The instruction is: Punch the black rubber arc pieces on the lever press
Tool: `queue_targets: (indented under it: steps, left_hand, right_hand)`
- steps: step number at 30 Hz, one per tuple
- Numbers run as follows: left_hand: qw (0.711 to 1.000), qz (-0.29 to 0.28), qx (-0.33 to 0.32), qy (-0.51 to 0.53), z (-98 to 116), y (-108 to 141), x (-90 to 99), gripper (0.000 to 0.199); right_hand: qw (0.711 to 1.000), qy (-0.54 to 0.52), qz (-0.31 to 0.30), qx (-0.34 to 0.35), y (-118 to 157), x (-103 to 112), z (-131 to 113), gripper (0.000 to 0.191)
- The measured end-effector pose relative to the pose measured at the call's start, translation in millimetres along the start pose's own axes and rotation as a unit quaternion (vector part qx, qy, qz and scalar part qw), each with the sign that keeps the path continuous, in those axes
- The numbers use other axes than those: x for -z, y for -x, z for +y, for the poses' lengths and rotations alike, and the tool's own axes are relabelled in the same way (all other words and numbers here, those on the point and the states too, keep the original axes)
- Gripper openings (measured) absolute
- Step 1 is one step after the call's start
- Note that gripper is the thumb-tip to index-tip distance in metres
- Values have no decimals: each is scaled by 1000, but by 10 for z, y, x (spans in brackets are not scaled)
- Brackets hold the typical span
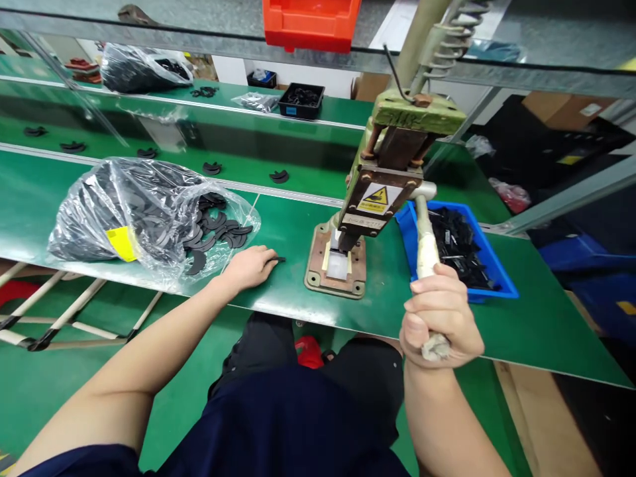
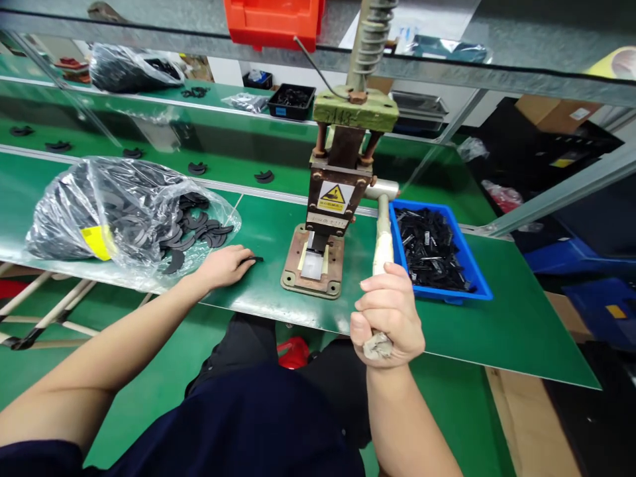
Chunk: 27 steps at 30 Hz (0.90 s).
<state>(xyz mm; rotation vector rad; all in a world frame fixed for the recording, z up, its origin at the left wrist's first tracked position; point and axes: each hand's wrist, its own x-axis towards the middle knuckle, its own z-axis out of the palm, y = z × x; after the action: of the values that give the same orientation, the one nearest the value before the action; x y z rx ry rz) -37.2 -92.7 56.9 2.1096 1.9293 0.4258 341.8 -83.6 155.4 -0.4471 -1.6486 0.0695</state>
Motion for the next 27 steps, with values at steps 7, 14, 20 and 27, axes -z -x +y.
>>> queue_targets:
  steps: [7, 14, 20, 27]
  left_hand:
    - [974, -12, 73, 212, 251, -247, -40, 40]
    - [828, -42, 115, 547, 743, -645, -125, 49]
    - [825, -108, 147, 535, 1056, -946, -182, 45]
    - [835, -140, 146, 511, 1137, -1102, -249, 48]
  right_hand:
    - [1000, -8, 0, 3, 12, -1, -1, 20]
    - [1000, -12, -7, -5, 30, 9, -3, 19]
    - [1000, -11, -5, -4, 50, 13, 4, 20]
    - [1000, 1, -10, -5, 50, 24, 4, 21]
